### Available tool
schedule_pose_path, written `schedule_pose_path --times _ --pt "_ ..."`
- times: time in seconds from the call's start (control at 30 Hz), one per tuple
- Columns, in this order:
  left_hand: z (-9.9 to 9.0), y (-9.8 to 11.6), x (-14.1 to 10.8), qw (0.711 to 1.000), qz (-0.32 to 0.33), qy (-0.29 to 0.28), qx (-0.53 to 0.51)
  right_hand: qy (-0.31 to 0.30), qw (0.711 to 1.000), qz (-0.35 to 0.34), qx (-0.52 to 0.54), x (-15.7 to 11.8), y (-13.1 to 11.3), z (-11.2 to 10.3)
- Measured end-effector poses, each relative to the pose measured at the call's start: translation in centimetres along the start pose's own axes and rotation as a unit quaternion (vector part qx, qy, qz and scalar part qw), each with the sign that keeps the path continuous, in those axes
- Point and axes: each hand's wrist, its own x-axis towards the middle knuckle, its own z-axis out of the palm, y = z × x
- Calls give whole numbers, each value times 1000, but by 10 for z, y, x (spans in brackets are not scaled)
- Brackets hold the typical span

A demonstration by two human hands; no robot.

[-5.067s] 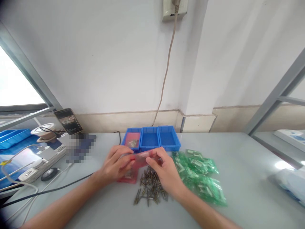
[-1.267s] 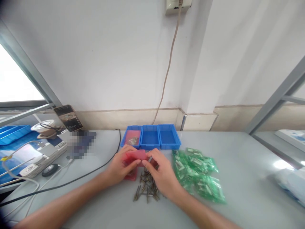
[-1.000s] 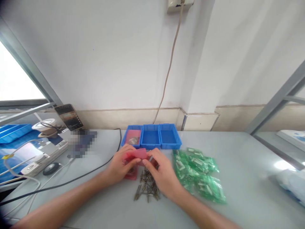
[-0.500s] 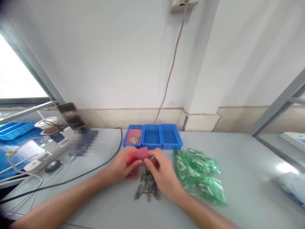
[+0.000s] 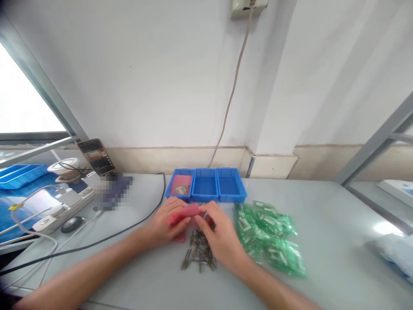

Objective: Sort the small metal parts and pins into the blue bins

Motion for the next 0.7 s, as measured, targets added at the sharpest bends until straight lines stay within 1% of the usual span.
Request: schedule_pose_path --times 0.07,0.13,0.23,0.3,0.37,0.5,0.6,0.7 --pt "-3 0 -1 1000 -3 -2 6 11 1000 4 3 -1 1 0" --pt "-5 -1 -3 1000 -22 4 10 31 999 22 20 -1 2 1" --pt "-5 -2 -7 998 -37 35 29 49 994 59 72 0 2 1" --pt "-3 -5 -9 997 -21 59 53 54 990 72 105 2 2 0" --pt "-1 -7 -10 995 10 70 66 61 987 79 125 4 0 -1" --pt "-4 -10 -6 995 61 61 53 74 980 103 154 7 1 -1" --pt "-9 -9 -4 994 63 55 72 80 976 110 167 8 2 -2" --pt "-10 -9 -4 993 45 56 94 76 974 108 184 9 2 -2"
